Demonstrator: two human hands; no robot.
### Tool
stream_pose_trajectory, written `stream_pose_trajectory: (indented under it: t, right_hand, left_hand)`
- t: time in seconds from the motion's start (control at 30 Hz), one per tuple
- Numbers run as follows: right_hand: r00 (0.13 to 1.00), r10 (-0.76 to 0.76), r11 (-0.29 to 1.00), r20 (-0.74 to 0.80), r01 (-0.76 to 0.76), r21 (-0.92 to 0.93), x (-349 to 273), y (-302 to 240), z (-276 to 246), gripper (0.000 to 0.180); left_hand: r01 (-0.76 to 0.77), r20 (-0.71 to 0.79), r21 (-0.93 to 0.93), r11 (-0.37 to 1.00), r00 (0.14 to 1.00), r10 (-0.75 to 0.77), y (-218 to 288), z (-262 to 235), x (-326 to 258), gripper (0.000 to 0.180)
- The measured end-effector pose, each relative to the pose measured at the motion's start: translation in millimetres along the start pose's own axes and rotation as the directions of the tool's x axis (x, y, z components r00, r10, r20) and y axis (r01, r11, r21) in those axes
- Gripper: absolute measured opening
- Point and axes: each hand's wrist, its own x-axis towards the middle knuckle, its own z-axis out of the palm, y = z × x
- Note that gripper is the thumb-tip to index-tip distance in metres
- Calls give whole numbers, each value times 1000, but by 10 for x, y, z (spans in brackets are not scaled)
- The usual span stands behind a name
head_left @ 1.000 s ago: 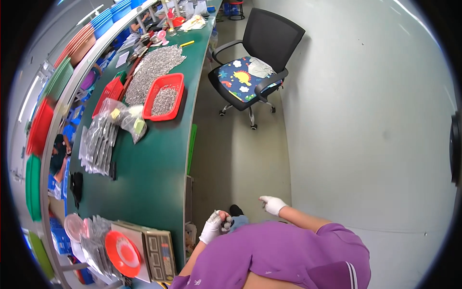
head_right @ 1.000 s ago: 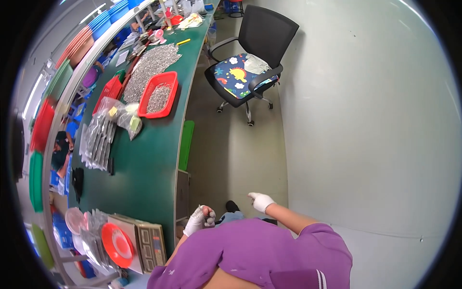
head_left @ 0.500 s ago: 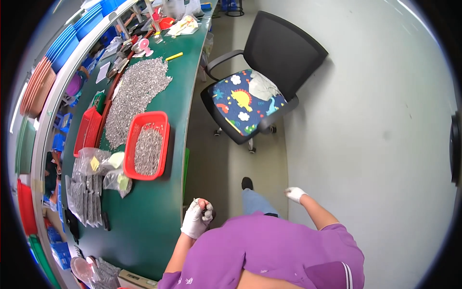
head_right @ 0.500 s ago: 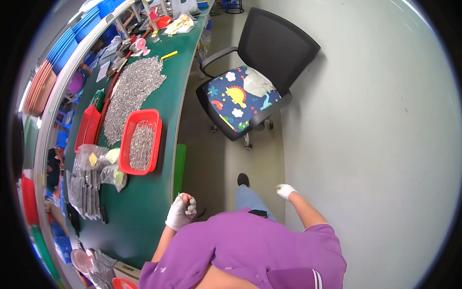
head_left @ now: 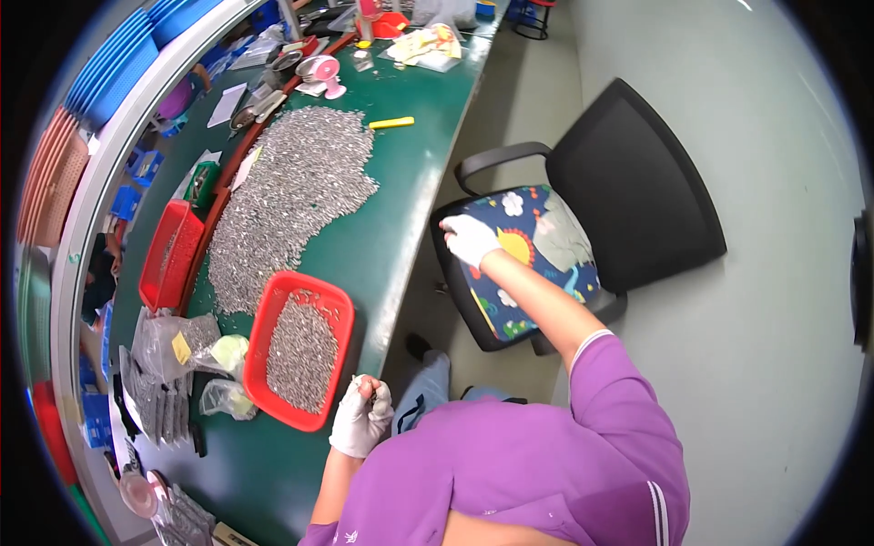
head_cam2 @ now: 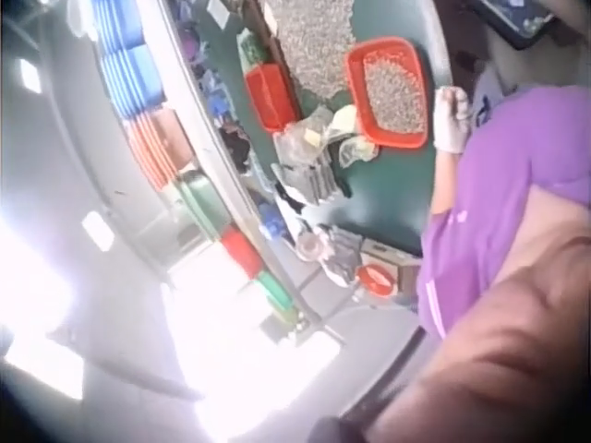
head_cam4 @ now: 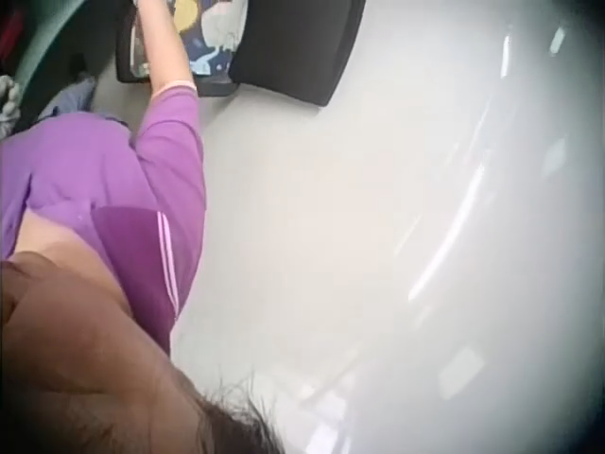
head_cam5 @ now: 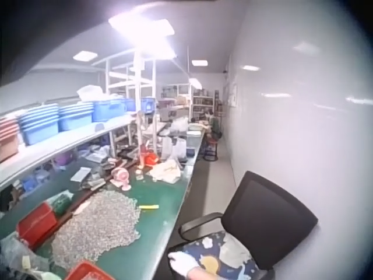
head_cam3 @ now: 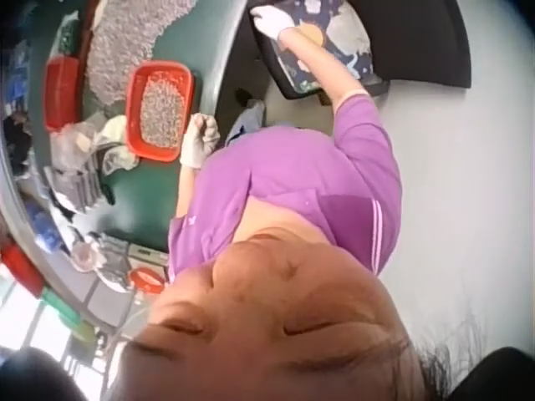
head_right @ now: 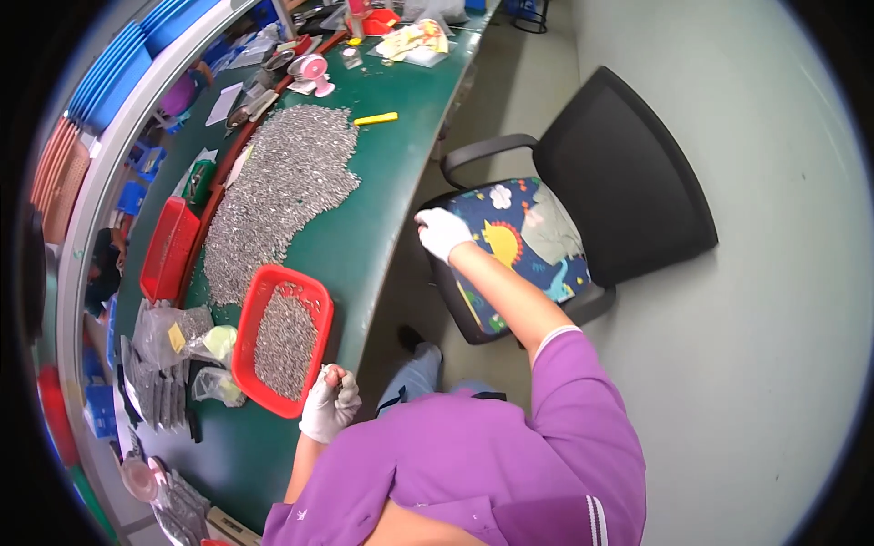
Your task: Sorting and inspecting small metal components on a workbench in a factory setting.
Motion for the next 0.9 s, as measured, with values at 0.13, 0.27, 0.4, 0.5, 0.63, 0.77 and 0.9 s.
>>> stream_pose_trajectory:
  t: [0.13,0.27,0.4,0.5,0.63,0.77,0.9]
  right_hand:
    - [998,51,984,25,-46,-172,994,-105,29,33]
    - [998,20,967,56,-5,-255,1660,206,86,33]
    - [990,-105,934,99,132,-332,2156,159,169,27]
    - [900,-403,810,169,436,-391,2328,32,213,16]
    - [776,-546,720,315,628,-296,2527,216,166,11]
    - [681,-591,675,432,711,-196,2649,190,181,11]
    - [625,-581,694,521,715,-84,2700,263,109,11]
  left_hand:
    - [-99,-32,-8,995,995,99,493,-21,234,19]
    - [-250,-49,19,968,967,251,906,94,437,20]
    - [-340,-100,-34,940,937,335,1219,-12,463,18]
    - [-450,-220,-67,891,877,427,1378,-25,397,17]
    - [-583,-299,-53,811,784,544,1542,104,422,18]
    - [-682,-404,-18,731,674,619,1600,205,539,23]
    - [-754,-460,-29,656,593,661,1576,428,788,24]
